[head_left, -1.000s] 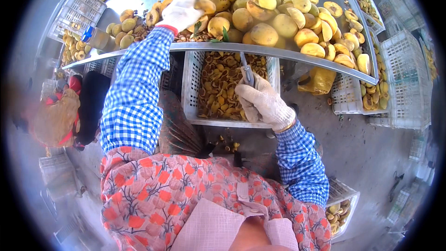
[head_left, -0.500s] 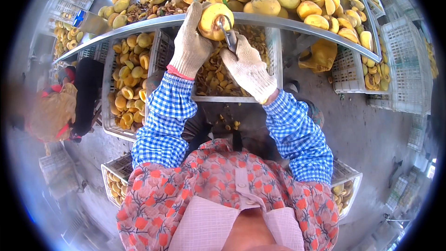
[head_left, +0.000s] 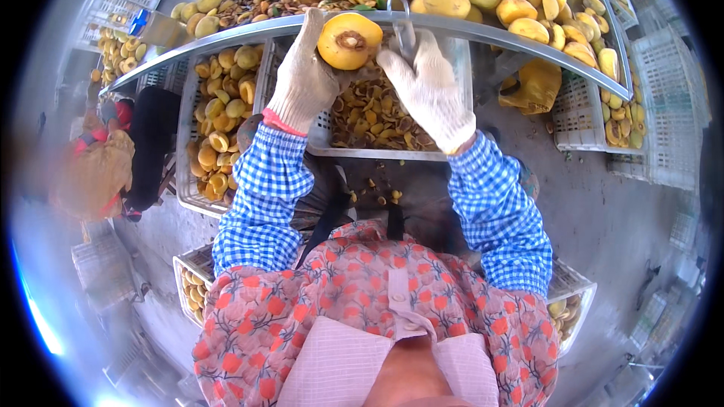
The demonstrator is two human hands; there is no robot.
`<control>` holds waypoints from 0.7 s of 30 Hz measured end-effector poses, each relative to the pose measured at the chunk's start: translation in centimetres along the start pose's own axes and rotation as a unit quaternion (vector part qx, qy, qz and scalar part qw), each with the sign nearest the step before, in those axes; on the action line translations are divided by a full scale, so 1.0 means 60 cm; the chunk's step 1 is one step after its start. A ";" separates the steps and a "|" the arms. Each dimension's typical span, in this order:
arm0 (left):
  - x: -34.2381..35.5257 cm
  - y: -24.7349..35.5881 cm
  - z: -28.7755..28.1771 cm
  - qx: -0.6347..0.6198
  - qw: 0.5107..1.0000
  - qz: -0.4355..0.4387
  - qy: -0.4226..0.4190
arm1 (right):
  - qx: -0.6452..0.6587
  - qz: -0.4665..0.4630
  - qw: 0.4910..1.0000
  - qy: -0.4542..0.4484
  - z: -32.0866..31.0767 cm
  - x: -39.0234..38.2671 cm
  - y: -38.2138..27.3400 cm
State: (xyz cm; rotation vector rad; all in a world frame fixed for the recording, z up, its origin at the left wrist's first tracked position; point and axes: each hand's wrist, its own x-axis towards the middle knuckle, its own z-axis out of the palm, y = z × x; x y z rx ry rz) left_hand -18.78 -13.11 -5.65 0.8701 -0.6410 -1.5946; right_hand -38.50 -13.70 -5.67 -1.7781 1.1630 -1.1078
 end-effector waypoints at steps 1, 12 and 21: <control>0.002 -0.005 -0.004 0.007 0.998 0.045 0.031 | -0.011 0.032 0.999 -0.022 0.001 -0.011 -0.014; 0.027 0.058 -0.025 0.530 0.743 0.386 0.135 | -0.116 -0.011 0.985 -0.124 0.098 0.050 -0.050; 0.120 0.173 -0.157 0.423 0.819 0.320 0.218 | -0.202 -0.132 0.936 -0.255 0.185 0.202 -0.119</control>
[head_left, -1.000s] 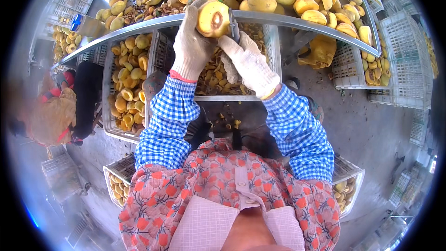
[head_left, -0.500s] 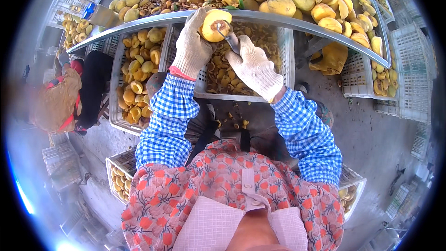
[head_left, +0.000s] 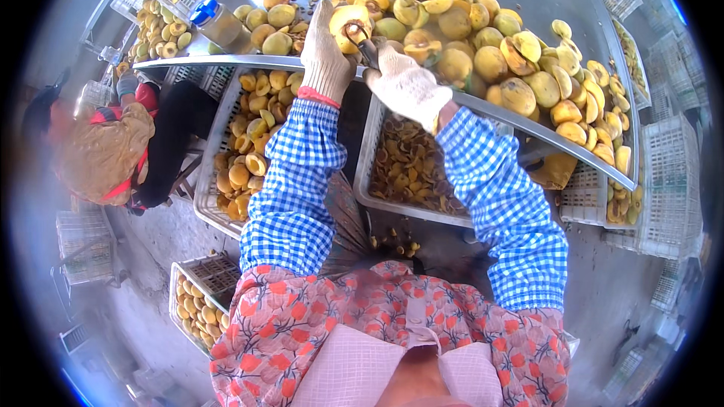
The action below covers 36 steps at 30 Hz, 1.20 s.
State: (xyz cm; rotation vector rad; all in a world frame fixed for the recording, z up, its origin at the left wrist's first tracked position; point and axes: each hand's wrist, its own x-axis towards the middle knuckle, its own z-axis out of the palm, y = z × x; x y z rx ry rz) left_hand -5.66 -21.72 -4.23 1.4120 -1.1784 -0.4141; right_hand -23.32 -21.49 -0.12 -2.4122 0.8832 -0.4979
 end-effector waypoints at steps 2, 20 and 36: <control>0.019 0.014 -0.015 0.250 0.966 0.050 0.034 | -0.030 0.005 0.999 -0.031 0.008 0.052 0.025; 0.044 0.013 -0.057 -0.169 0.977 -0.114 0.062 | -0.142 0.082 0.986 0.027 0.034 0.061 0.011; -0.048 0.083 0.000 -0.411 0.908 -0.084 -0.018 | 0.125 0.126 0.975 0.134 0.053 -0.018 -0.046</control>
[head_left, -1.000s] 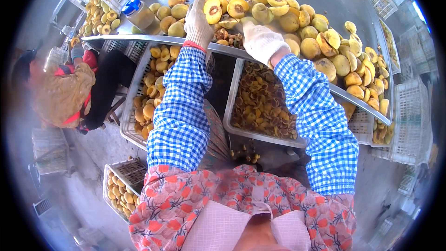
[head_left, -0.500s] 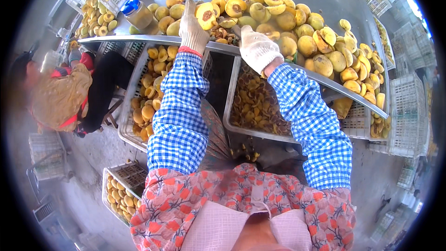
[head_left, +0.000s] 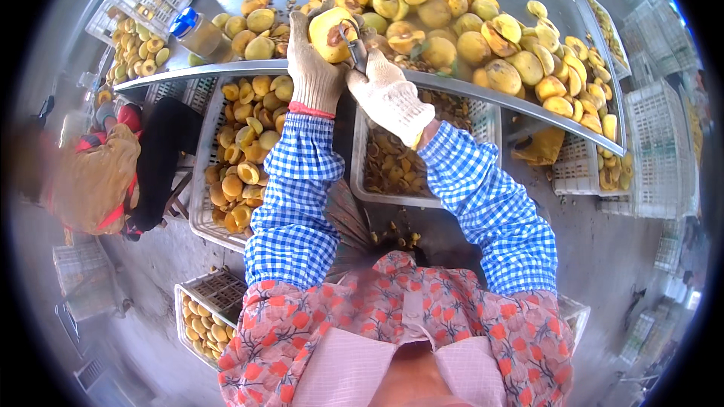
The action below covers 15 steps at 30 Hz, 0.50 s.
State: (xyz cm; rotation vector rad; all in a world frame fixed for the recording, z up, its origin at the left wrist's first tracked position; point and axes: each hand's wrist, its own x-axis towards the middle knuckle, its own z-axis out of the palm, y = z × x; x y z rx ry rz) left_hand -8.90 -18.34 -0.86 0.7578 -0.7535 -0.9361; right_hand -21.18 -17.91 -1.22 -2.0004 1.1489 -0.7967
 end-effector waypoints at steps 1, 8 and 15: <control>-0.006 -0.006 0.012 -0.066 0.997 -0.030 0.010 | 0.002 -0.005 1.000 0.026 -0.003 -0.023 0.001; -0.052 -0.032 0.077 -0.136 0.980 -0.136 0.057 | 0.064 0.076 0.995 -0.002 -0.021 -0.097 0.052; -0.082 -0.051 0.122 -0.097 0.962 -0.254 -0.006 | 0.467 0.190 0.854 -0.129 -0.096 -0.176 0.057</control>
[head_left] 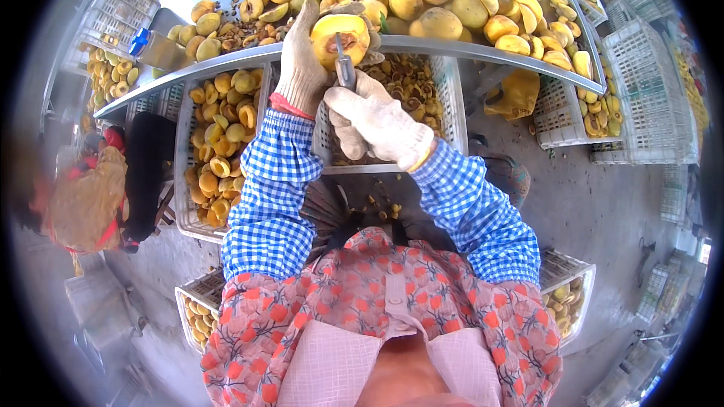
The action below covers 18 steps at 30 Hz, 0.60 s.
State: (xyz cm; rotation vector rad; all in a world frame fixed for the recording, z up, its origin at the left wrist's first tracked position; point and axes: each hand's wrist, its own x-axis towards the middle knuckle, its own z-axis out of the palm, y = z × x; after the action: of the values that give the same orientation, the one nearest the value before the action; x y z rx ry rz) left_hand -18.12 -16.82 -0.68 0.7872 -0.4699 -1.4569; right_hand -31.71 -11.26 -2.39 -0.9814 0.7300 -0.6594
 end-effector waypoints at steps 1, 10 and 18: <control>0.002 -0.004 0.001 -0.003 1.000 -0.017 -0.008 | 0.113 0.054 0.991 -0.045 -0.008 -0.015 -0.010; 0.014 -0.042 0.021 0.058 0.982 -0.153 -0.092 | 0.292 0.134 0.926 -0.200 -0.100 -0.058 -0.020; 0.015 -0.103 0.034 0.181 0.983 -0.023 -0.029 | 0.295 0.154 0.935 -0.123 -0.138 -0.068 -0.005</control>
State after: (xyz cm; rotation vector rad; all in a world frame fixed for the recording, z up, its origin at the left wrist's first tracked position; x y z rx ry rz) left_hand -23.81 -17.68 -3.89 1.0516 -0.7797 -1.4592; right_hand -40.72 -12.29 -4.12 -0.3712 0.4079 -0.4275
